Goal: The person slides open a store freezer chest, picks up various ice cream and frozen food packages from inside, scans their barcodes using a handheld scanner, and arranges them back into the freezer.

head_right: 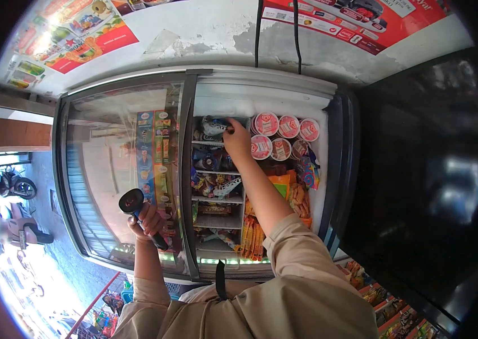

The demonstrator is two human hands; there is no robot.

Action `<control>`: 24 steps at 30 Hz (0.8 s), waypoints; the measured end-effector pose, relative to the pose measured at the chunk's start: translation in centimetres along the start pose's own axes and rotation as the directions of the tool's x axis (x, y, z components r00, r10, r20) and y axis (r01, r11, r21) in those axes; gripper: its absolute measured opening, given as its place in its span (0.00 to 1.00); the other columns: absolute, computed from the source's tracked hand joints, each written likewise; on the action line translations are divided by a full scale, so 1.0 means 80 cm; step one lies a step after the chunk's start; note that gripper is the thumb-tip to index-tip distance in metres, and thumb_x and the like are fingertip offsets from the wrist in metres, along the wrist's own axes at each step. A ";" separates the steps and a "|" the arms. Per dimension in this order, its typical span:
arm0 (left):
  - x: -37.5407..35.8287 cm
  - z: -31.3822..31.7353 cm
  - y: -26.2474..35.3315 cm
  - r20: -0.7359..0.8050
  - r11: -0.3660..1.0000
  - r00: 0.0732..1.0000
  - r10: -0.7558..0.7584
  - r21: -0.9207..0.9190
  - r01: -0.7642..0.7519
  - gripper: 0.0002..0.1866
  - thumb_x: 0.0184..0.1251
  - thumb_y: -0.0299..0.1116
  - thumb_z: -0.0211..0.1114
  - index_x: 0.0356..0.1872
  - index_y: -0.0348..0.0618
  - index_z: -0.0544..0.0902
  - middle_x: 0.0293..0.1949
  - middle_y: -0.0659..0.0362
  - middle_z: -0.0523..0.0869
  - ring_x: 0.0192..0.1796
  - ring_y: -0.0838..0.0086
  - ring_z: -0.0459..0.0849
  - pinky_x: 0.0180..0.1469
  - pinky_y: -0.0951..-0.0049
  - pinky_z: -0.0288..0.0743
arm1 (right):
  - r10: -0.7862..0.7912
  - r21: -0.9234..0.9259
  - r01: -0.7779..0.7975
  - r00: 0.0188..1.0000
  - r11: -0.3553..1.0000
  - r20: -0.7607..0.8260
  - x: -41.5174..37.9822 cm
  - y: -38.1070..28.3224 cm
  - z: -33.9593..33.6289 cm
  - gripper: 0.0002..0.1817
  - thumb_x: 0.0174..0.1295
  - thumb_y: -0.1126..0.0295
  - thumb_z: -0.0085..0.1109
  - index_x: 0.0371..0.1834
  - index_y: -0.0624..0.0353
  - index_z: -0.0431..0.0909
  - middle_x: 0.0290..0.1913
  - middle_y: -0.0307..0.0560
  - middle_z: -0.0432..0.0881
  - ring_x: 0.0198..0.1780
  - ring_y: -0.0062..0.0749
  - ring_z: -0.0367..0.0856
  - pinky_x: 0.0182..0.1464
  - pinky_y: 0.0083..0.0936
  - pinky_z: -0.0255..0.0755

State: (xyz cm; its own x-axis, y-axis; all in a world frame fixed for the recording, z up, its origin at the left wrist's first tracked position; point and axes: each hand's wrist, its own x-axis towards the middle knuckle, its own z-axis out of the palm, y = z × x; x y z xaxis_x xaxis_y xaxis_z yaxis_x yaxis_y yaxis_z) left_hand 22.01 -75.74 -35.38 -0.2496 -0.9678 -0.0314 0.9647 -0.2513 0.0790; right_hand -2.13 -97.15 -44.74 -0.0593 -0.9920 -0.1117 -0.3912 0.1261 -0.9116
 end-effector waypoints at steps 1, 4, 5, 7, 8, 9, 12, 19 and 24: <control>0.001 -0.001 0.000 0.002 1.000 1.000 -0.002 -0.013 0.002 0.12 0.53 0.35 0.65 0.26 0.43 0.69 0.22 0.61 0.72 0.18 0.78 0.73 0.18 0.79 0.72 | -0.045 -0.201 0.047 0.999 0.978 0.017 -0.008 -0.016 -0.008 0.22 0.48 0.74 0.60 0.50 0.64 0.73 0.41 0.62 0.79 0.45 0.54 0.78 0.46 0.42 0.72; -0.002 -0.007 0.002 -0.024 0.999 0.999 -0.043 -0.026 0.042 0.14 0.49 0.37 0.66 0.24 0.42 0.69 0.20 0.60 0.70 0.16 0.76 0.69 0.16 0.78 0.71 | -0.350 -0.514 0.228 0.925 0.827 -0.152 -0.048 -0.039 0.004 0.25 0.50 0.74 0.61 0.54 0.61 0.70 0.46 0.60 0.75 0.50 0.56 0.73 0.53 0.38 0.68; -0.002 -0.008 0.002 -0.027 0.999 0.999 -0.043 -0.028 0.042 0.14 0.49 0.37 0.66 0.24 0.42 0.69 0.20 0.60 0.70 0.16 0.76 0.69 0.16 0.78 0.71 | -0.255 -0.420 0.212 0.966 0.882 -0.047 -0.061 -0.035 0.007 0.27 0.49 0.69 0.63 0.54 0.61 0.68 0.48 0.60 0.72 0.54 0.54 0.68 0.55 0.40 0.65; 0.000 -0.005 0.001 -0.050 0.997 0.997 -0.066 -0.030 0.065 0.15 0.49 0.37 0.66 0.24 0.41 0.69 0.20 0.59 0.70 0.17 0.76 0.70 0.17 0.77 0.72 | -0.175 -0.410 0.190 0.982 0.892 0.073 -0.081 -0.009 0.032 0.27 0.48 0.66 0.64 0.52 0.61 0.69 0.47 0.59 0.73 0.52 0.54 0.69 0.55 0.40 0.65; -0.002 -0.006 0.000 -0.052 0.997 0.996 -0.068 -0.028 0.066 0.15 0.49 0.37 0.66 0.24 0.41 0.69 0.20 0.59 0.70 0.17 0.76 0.70 0.17 0.77 0.72 | -0.096 -0.403 0.166 0.977 0.900 0.190 -0.088 0.005 0.045 0.27 0.47 0.63 0.65 0.50 0.61 0.70 0.45 0.58 0.74 0.50 0.54 0.69 0.54 0.41 0.65; -0.003 -0.008 0.001 -0.054 0.996 0.995 -0.081 -0.036 0.079 0.15 0.49 0.37 0.66 0.24 0.41 0.69 0.20 0.59 0.70 0.17 0.75 0.70 0.17 0.77 0.72 | -0.096 -0.400 0.164 0.978 0.902 0.185 -0.092 0.022 0.057 0.27 0.47 0.63 0.65 0.50 0.61 0.70 0.45 0.58 0.74 0.50 0.54 0.69 0.54 0.41 0.65; -0.001 -0.007 0.002 -0.045 0.992 0.991 -0.123 -0.031 0.122 0.15 0.48 0.37 0.66 0.24 0.41 0.69 0.20 0.58 0.71 0.17 0.75 0.70 0.18 0.76 0.73 | -0.117 -0.547 0.233 0.964 0.804 0.239 -0.094 0.039 0.070 0.28 0.45 0.57 0.67 0.46 0.61 0.72 0.43 0.57 0.75 0.51 0.53 0.69 0.53 0.42 0.65; 0.001 -0.005 -0.001 -0.040 0.986 0.986 -0.160 -0.060 0.158 0.15 0.47 0.37 0.67 0.24 0.40 0.69 0.19 0.58 0.70 0.18 0.74 0.70 0.18 0.76 0.74 | 0.098 -0.295 -0.054 0.986 0.954 0.136 -0.075 -0.051 -0.015 0.28 0.45 0.58 0.68 0.46 0.66 0.73 0.38 0.53 0.81 0.44 0.46 0.78 0.48 0.35 0.72; 0.000 -0.004 0.000 -0.065 0.976 0.974 -0.218 -0.027 0.217 0.16 0.46 0.39 0.67 0.25 0.40 0.70 0.20 0.57 0.71 0.19 0.74 0.70 0.18 0.76 0.72 | 0.285 0.019 -0.291 0.947 0.956 0.145 -0.024 -0.016 -0.021 0.33 0.46 0.59 0.68 0.55 0.64 0.69 0.44 0.59 0.79 0.45 0.51 0.79 0.46 0.36 0.73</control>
State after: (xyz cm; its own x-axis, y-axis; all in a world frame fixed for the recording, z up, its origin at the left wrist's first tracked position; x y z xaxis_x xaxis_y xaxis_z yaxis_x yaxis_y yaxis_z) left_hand 22.01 -75.74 -35.72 -0.4477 -0.8870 -0.1129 0.8896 -0.4546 0.0437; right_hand -3.08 -95.35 -42.71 -0.0344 -0.9052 -0.4236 -0.3395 0.4092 -0.8469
